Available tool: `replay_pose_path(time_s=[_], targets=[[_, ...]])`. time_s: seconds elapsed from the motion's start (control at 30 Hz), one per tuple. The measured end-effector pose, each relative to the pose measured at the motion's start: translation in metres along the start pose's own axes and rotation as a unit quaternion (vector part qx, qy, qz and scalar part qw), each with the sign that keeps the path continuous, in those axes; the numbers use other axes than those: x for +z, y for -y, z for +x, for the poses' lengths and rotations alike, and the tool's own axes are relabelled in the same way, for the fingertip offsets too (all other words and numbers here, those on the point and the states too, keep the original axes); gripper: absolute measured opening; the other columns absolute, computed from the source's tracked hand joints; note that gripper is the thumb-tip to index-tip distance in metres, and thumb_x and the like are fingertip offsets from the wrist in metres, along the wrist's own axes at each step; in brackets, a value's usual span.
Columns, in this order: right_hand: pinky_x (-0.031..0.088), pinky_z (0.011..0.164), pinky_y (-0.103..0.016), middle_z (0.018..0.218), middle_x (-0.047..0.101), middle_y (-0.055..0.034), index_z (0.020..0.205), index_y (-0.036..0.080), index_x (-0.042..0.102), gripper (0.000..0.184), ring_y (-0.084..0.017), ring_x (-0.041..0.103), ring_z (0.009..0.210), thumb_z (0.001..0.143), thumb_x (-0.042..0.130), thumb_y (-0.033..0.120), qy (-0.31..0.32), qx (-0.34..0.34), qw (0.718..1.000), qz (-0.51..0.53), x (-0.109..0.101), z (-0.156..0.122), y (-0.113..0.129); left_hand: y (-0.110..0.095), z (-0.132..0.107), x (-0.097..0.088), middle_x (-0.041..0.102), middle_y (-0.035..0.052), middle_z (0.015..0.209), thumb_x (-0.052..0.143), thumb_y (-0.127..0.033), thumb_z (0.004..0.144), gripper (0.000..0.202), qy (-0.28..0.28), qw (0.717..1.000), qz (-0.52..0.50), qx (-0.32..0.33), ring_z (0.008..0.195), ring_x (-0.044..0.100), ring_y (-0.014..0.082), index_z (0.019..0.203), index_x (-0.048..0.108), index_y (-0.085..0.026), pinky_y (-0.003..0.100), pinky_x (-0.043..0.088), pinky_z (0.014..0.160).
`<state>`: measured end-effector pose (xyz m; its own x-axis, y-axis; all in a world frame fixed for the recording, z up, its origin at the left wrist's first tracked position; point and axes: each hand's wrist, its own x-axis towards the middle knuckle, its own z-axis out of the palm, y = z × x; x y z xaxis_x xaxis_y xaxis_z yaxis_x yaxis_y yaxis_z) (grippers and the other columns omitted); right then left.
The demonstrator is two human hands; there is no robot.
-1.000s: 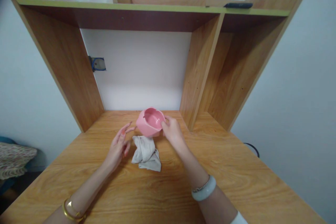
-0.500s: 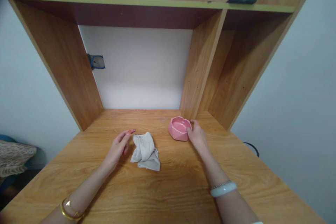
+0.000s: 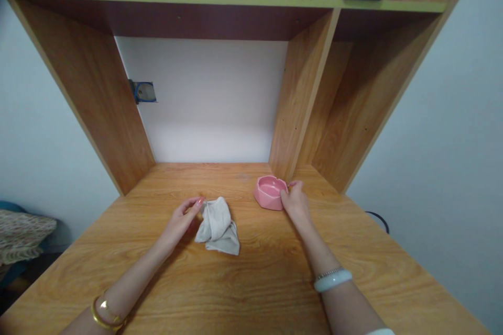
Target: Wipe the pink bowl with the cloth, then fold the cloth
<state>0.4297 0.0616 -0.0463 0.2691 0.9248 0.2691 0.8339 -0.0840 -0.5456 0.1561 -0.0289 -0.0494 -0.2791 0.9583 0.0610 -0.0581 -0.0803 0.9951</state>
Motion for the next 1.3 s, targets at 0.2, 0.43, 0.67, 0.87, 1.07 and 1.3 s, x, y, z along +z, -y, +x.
replay_pose_path(time_s=[0.2,0.43,0.67,0.87,1.07,1.3], targets=[[0.035,0.056,-0.028,0.072,0.058,-0.009,0.111,0.012,0.039,0.041,-0.023,0.056,0.067,0.081,0.035,0.041,-0.011,-0.017,0.999,-0.043,-0.023,-0.013,0.024,0.008,0.003,0.003,0.057,0.0001,0.069,0.066,-0.042,0.061,0.043,0.012,0.995,0.079,0.057,0.064,0.052,0.0129,0.093,0.058,-0.015,0.023,0.04,0.06],[0.036,0.056,-0.022,0.068,0.059,-0.0013,0.073,0.016,0.057,0.018,-0.014,0.052,0.063,0.075,0.046,0.031,0.293,-0.211,0.926,0.107,0.007,-0.055,0.06,0.007,-0.005,0.01,0.057,0.0009,0.081,0.068,-0.028,0.059,0.054,0.079,0.995,0.015,0.064,0.075,0.055,0.0144,0.107,0.047,-0.017,0.026,0.042,0.071],[0.029,0.046,-0.019,0.052,0.048,0.0058,0.061,0.016,0.052,0.004,-0.008,0.042,0.05,0.064,0.053,0.019,0.357,-0.155,0.908,0.157,0.021,-0.062,0.06,-0.014,0.005,-0.011,0.05,-0.0035,0.076,0.062,-0.025,0.06,0.05,-0.03,0.989,-0.012,0.148,0.067,0.051,0.0104,0.106,0.045,-0.022,0.02,0.04,0.063],[0.024,0.045,-0.02,0.05,0.041,0.0073,0.057,0.018,0.045,0.006,-0.008,0.037,0.049,0.06,0.05,0.016,0.317,-0.173,0.921,0.144,-0.023,-0.043,0.042,-0.016,0.016,-0.03,0.045,-0.0039,0.077,0.058,-0.019,0.055,0.046,-0.102,0.985,0.04,0.136,0.055,0.046,0.0071,0.1,0.048,-0.021,0.018,0.037,0.052],[0.032,0.051,-0.021,0.059,0.049,0.0041,0.065,0.019,0.044,0.009,-0.01,0.045,0.056,0.065,0.052,0.024,0.263,-0.205,0.937,0.106,-0.028,-0.056,0.032,0.0,0.021,-0.034,0.048,0.0,0.076,0.054,-0.012,0.054,0.03,-0.057,0.974,0.172,0.139,0.06,0.048,0.0114,0.083,0.058,-0.018,0.024,0.04,0.059],[0.038,0.069,-0.03,0.088,0.058,-0.0068,0.092,0.018,0.052,0.038,-0.02,0.053,0.08,0.059,0.064,0.032,0.255,-0.182,0.949,-0.046,-0.036,-0.08,0.011,-0.003,0.009,-0.03,0.055,0.0033,0.091,0.047,-0.01,0.064,0.028,0.164,0.875,0.387,0.239,0.091,0.047,0.0206,0.088,0.058,-0.02,0.036,0.035,0.083]])
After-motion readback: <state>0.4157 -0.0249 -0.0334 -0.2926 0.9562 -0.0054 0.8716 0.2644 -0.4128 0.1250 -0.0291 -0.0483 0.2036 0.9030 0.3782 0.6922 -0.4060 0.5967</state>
